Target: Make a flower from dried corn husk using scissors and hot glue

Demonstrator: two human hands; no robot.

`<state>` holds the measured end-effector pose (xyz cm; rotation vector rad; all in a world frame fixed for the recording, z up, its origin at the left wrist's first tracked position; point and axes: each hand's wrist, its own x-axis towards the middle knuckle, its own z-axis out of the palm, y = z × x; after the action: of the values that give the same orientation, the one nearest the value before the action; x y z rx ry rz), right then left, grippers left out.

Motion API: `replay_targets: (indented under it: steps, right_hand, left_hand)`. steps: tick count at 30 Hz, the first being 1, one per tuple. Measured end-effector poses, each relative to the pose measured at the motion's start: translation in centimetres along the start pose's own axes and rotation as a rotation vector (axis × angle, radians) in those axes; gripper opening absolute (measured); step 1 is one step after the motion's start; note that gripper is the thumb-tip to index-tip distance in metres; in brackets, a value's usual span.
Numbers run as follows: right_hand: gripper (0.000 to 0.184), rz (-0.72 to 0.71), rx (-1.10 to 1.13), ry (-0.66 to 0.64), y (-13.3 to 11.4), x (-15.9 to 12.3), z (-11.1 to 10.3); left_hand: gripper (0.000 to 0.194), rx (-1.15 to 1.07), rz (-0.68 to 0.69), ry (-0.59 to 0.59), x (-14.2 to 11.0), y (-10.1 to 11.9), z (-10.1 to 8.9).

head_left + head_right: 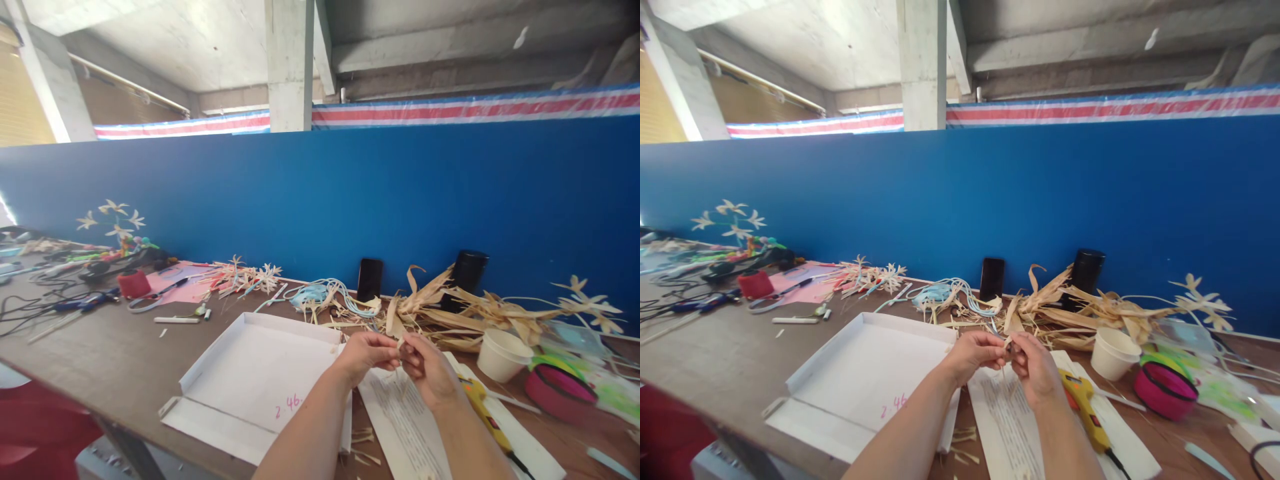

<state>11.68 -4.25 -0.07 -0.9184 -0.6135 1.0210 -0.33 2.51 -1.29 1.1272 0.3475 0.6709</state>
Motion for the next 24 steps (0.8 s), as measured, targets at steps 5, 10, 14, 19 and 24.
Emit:
replay_targets:
  steps: [5,10,14,19,24]
  right_hand:
    - [0.026,0.001,0.005,-0.007,-0.07,-0.07,-0.06]
    - [0.025,-0.011,0.007,-0.001,-0.17,-0.11,0.09]
    - [0.026,-0.001,-0.005,-0.012,-0.19,-0.12,0.23]
    - [0.027,-0.023,-0.048,-0.002,-0.06,-0.13,0.16]
    - [0.027,-0.107,-0.184,0.164,0.17,0.08,0.23]
  left_hand:
    - [0.040,-0.028,-0.006,-0.038,-0.11,0.05,-0.06]
    - [0.037,-0.060,-0.008,-0.050,-0.20,0.12,-0.14]
    - [0.037,-0.035,-0.004,-0.043,-0.20,0.13,-0.11]
    - [0.040,-0.022,-0.009,-0.032,-0.08,-0.01,-0.11]
    - [0.042,-0.027,-0.018,-0.005,0.09,-0.09,-0.15]
